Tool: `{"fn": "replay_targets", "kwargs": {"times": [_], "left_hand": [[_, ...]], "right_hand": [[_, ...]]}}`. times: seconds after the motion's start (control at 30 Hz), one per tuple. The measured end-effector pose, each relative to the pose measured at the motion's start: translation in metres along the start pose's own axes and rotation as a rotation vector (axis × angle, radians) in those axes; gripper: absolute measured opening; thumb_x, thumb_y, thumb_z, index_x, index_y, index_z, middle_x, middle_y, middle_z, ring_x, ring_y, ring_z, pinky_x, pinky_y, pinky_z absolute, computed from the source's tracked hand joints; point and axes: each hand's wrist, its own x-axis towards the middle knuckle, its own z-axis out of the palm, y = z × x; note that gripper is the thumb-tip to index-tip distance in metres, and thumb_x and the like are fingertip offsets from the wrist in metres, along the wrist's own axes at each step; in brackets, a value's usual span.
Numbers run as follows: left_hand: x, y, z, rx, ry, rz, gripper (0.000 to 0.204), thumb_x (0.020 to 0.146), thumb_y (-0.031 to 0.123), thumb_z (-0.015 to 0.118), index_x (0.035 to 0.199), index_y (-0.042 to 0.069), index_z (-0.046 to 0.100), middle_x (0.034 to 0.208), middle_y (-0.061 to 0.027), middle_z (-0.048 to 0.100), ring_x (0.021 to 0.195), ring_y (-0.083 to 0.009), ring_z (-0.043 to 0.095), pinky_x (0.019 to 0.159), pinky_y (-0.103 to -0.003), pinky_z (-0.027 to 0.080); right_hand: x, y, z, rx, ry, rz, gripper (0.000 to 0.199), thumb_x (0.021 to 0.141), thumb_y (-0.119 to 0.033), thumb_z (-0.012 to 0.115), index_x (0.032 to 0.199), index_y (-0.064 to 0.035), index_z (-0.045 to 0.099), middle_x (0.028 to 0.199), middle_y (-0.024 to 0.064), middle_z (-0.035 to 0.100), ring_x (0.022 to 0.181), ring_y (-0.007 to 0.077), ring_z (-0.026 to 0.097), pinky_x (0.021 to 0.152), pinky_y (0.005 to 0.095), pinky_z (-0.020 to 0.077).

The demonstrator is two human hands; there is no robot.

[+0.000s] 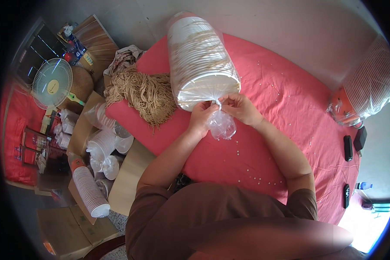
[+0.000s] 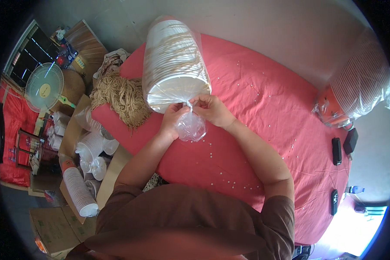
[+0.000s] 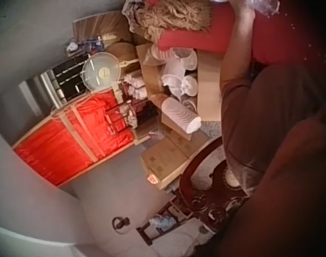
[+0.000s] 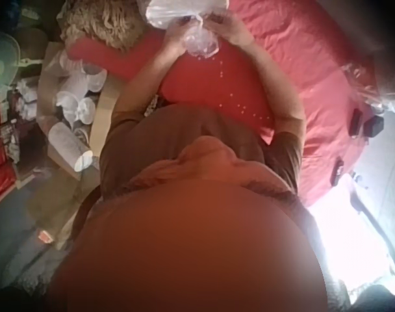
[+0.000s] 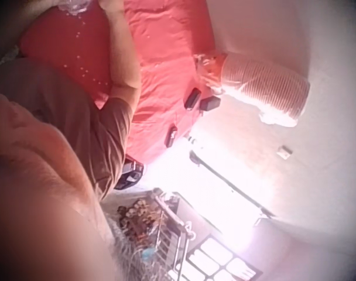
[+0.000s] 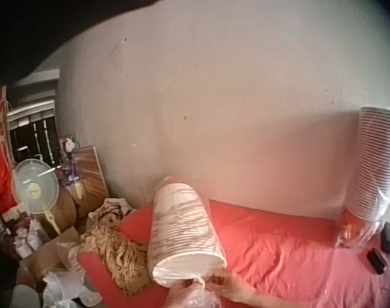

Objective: Packing stacks of paper bowls into plastic bags for shipment.

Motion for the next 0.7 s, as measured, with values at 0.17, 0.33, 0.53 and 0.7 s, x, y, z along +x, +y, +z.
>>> {"fn": "replay_targets", "kwargs": {"times": [0.17,0.33,0.53,0.7], "left_hand": [[-0.002,0.001,0.005,-0.03,0.049,0.025,0.024,0.087,0.01,0.067,0.108,0.0,0.061,0.096,-0.0052,0.065,0.082,-0.0114,0.063,0.072,-0.026,0.051],[0.0,0.007,0.001,-0.076,-0.038,-0.058,0.024,0.088,0.011,0.067,0.108,0.001,0.062,0.097,-0.0047,0.065,0.084,-0.0111,0.063,0.073,-0.026,0.051],[-0.002,0.014,0.016,0.077,-0.01,-0.091,0.024,0.089,0.015,0.069,0.108,0.002,0.062,0.095,-0.004,0.065,0.081,-0.011,0.063,0.07,-0.025,0.051],[-0.004,0.016,0.022,0.141,0.005,-0.051,0.029,0.086,0.014,0.073,0.109,0.0,0.062,0.096,-0.0045,0.065,0.082,-0.0114,0.063,0.072,-0.027,0.052]], "right_hand": [[-0.001,-0.006,0.003,-0.069,0.033,-0.041,0.019,0.091,-0.004,0.063,0.109,0.0012,0.062,0.091,0.0014,0.063,0.081,0.0062,0.058,0.072,0.0223,0.0497],[0.0,0.0,0.003,-0.052,0.047,-0.065,0.015,0.09,-0.003,0.064,0.105,0.0016,0.062,0.09,0.0013,0.064,0.081,0.0073,0.059,0.072,0.0234,0.0502],[-0.005,-0.011,0.006,-0.543,0.162,-0.063,0.012,0.081,-0.003,0.068,0.089,0.001,0.061,0.076,0.0083,0.062,0.072,0.0138,0.061,0.065,0.0314,0.05],[-0.007,-0.02,0.003,-0.513,0.078,-0.224,0.007,0.084,0.003,0.065,0.085,0.0016,0.058,0.074,0.0016,0.057,0.069,0.0077,0.054,0.06,0.0266,0.0462]]}}
